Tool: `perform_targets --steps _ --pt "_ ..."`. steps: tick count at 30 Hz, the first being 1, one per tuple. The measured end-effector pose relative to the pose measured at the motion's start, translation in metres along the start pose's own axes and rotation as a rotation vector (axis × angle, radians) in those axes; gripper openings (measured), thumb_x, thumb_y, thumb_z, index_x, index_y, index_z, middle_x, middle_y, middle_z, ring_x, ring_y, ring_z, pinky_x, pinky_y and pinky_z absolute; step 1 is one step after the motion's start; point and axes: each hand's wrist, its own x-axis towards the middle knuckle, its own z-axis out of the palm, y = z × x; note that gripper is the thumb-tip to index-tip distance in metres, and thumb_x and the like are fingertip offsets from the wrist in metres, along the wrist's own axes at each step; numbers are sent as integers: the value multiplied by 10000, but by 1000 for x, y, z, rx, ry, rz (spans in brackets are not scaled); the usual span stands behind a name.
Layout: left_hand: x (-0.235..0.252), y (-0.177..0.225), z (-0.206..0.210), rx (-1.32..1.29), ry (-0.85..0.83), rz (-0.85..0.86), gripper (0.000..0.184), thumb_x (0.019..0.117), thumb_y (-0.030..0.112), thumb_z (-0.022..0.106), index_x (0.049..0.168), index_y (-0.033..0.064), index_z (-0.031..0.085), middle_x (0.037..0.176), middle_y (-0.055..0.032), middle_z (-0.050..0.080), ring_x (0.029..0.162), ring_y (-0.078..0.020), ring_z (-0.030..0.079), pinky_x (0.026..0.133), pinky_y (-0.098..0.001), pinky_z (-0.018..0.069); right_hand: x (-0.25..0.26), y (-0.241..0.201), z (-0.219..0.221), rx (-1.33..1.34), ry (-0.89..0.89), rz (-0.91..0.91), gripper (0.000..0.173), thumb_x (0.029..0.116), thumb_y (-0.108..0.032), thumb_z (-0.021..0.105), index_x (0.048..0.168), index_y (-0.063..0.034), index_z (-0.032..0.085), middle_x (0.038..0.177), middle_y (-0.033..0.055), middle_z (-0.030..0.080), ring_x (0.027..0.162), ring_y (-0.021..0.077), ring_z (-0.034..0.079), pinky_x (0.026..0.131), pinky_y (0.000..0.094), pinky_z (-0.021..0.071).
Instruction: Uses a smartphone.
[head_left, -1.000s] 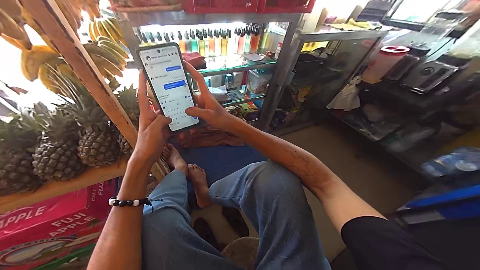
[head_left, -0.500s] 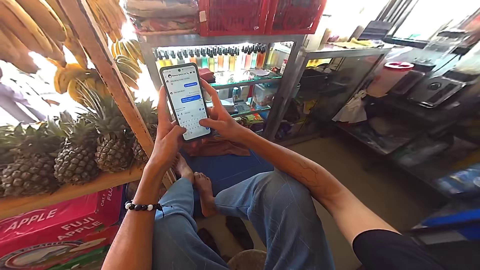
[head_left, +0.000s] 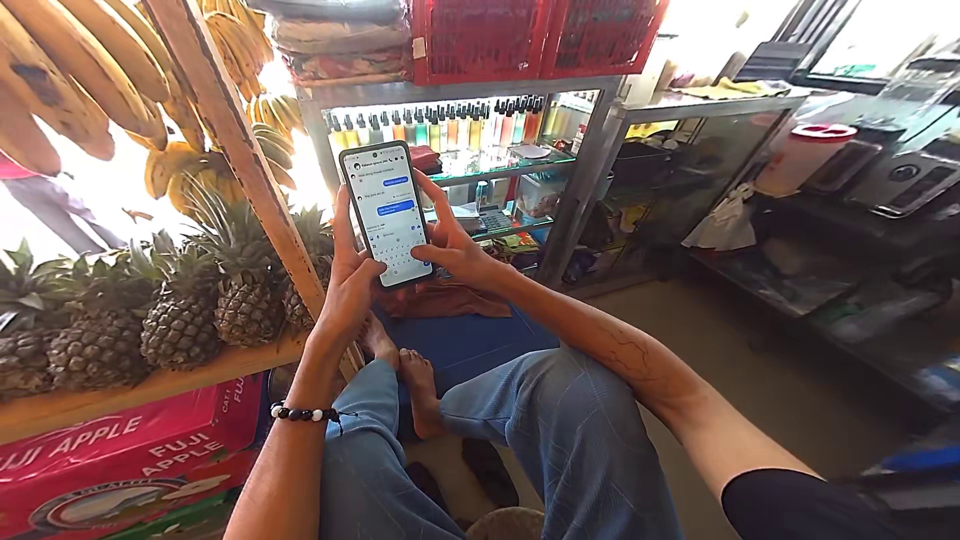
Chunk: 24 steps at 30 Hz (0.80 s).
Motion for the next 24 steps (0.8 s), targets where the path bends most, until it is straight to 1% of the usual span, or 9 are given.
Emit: perform_targets --steps 5,8,13,14,17,18,19,21,24 --pt "0 0 1 -7 6 -3 951 914 -130 350 1623 342 -74 1443 -126 539 1089 -249 703 827 -433 633 0 2 -1 2 9 -1 877 957 105 480 1605 -162 -48 1287 187 613 1069 241 703 896 414 608" --pt "0 -1 0 -19 -1 -5 950 919 -138 349 1622 342 -73 1464 -129 520 1124 -254 688 868 -444 622 0 4 -2 14 8 -8 883 953 105 485 1604 -161 -48 1294 194 608 1078 253 702 907 427 606" --pt "0 1 1 4 16 -14 952 917 -136 349 1623 344 -72 1471 -130 512 1119 -250 690 856 -437 625 0 2 -1 7 8 -3 884 957 113 480 1604 -155 -60 1314 199 599 1099 250 696 937 424 594" --pt "-1 2 2 6 19 -20 952 919 -134 353 1623 349 -69 1458 -127 525 1106 -246 696 848 -430 627 0 2 -1 6 5 1 886 956 110 480 1603 -158 -64 1304 195 606 1089 248 700 923 420 600" --pt "-6 3 3 28 31 -57 939 936 -128 344 1617 391 -41 1394 -110 583 1019 -213 722 764 -387 639 -2 1 0 18 11 28 888 960 105 478 1604 -196 -53 1248 176 636 1036 251 717 837 421 629" --pt "-11 4 4 47 44 -81 942 943 -127 332 1613 434 -18 1382 -83 598 972 -173 725 719 -346 628 -2 2 -1 23 2 32 895 962 107 475 1605 -205 -64 1249 170 634 1042 241 715 863 420 621" --pt "-14 6 5 58 42 -95 948 944 -130 321 1608 458 -14 1399 -62 590 967 -151 721 710 -326 621 -2 2 -1 29 4 37 900 965 109 478 1607 -212 -65 1241 169 637 1037 238 716 872 418 618" --pt "-17 6 5 51 33 -100 945 948 -129 314 1604 469 -10 1405 -54 585 971 -145 719 713 -322 621 -2 2 0 22 13 32 902 957 115 475 1608 -208 -61 1241 164 636 1038 226 714 881 409 614" --pt "-16 3 3 47 32 -86 952 941 -130 318 1606 463 -15 1406 -58 585 986 -153 719 731 -334 623 -1 3 -1 14 3 -2 887 956 121 463 1606 -169 -66 1322 190 595 1107 241 692 940 423 591"
